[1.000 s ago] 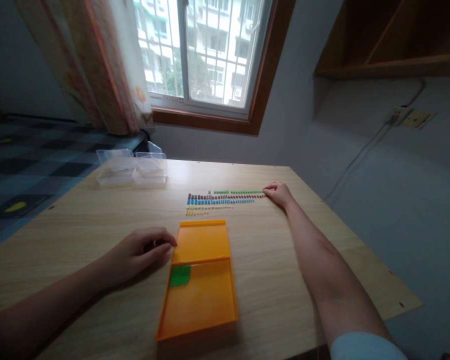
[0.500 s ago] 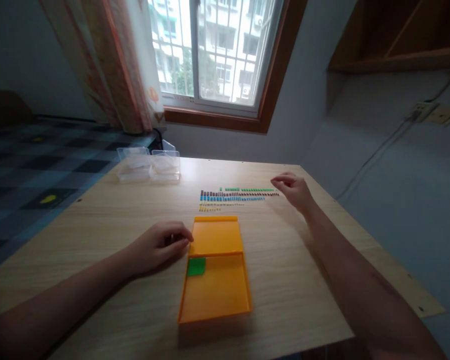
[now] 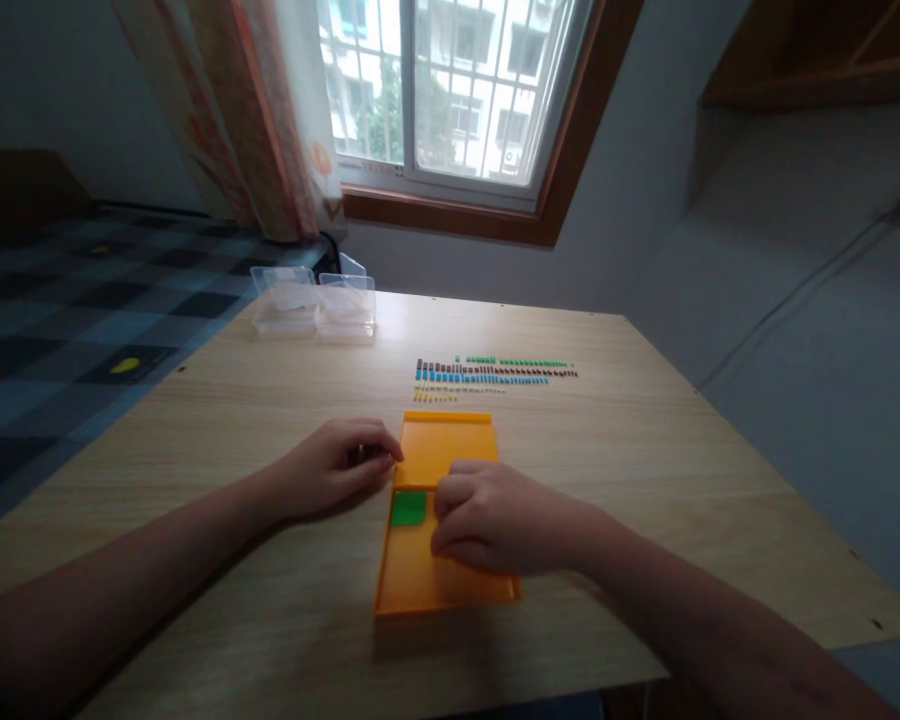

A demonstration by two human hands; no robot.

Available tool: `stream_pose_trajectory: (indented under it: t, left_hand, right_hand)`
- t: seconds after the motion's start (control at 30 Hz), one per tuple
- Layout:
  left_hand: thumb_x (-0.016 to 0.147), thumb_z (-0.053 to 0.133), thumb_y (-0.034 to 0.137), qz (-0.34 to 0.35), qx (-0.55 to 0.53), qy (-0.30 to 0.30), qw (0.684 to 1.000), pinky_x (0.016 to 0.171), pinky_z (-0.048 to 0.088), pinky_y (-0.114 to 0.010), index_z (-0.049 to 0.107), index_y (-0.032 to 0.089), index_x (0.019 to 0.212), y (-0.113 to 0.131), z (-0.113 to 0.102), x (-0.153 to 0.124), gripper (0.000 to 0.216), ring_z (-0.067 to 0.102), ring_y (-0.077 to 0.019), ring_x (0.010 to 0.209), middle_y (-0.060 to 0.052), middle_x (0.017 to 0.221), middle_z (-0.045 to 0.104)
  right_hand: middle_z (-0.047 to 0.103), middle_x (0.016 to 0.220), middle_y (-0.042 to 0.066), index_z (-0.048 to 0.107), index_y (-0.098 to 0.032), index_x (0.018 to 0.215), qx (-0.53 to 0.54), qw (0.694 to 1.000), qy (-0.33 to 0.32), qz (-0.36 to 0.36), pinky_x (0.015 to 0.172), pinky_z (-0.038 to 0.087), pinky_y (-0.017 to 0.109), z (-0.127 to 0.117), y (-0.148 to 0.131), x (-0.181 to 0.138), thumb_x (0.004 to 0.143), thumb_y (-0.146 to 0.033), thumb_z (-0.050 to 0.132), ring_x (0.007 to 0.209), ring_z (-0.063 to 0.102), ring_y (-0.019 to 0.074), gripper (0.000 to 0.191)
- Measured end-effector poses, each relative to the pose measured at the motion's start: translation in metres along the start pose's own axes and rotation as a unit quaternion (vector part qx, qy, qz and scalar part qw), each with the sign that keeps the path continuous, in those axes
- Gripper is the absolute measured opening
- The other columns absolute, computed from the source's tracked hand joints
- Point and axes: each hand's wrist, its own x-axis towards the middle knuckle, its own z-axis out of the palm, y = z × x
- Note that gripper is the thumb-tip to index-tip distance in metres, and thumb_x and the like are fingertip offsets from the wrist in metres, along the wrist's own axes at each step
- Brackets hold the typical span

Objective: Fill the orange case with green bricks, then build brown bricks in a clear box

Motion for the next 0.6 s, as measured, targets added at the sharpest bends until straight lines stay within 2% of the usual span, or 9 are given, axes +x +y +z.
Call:
stream_pose_trajectory:
  t: [0.3,0.6]
  left_hand:
    - [0.088,0.057,0.016,0.002,0.0,0.0,1.0,0.064,0.044,-0.024,0.074,0.015,0.088,-0.001,0.0,0.0,0.017,0.058,-0.0116,0.067,-0.003,0.08,0.07]
    - [0.088,0.06,0.019,-0.003,-0.005,0.0,1.0,0.06,0.043,-0.023,0.077,0.016,0.09,0.001,0.001,0.0,0.017,0.057,-0.0109,0.065,-0.003,0.079,0.069]
  right_hand:
    - [0.068,0.092,0.007,0.078,-0.02,0.103,0.019,0.998,0.056,0.004,0.076,0.046,0.033,-0.009,0.003,-0.009,0.1,-0.02,0.056,0.082,0.058,0.0176,0.023]
    - [0.066,0.087,0.008,0.078,-0.021,0.095,-0.005,1.0,0.011,-0.016,0.07,0.042,0.034,-0.008,-0.003,-0.009,0.098,-0.022,0.056,0.078,0.055,0.0192,0.023]
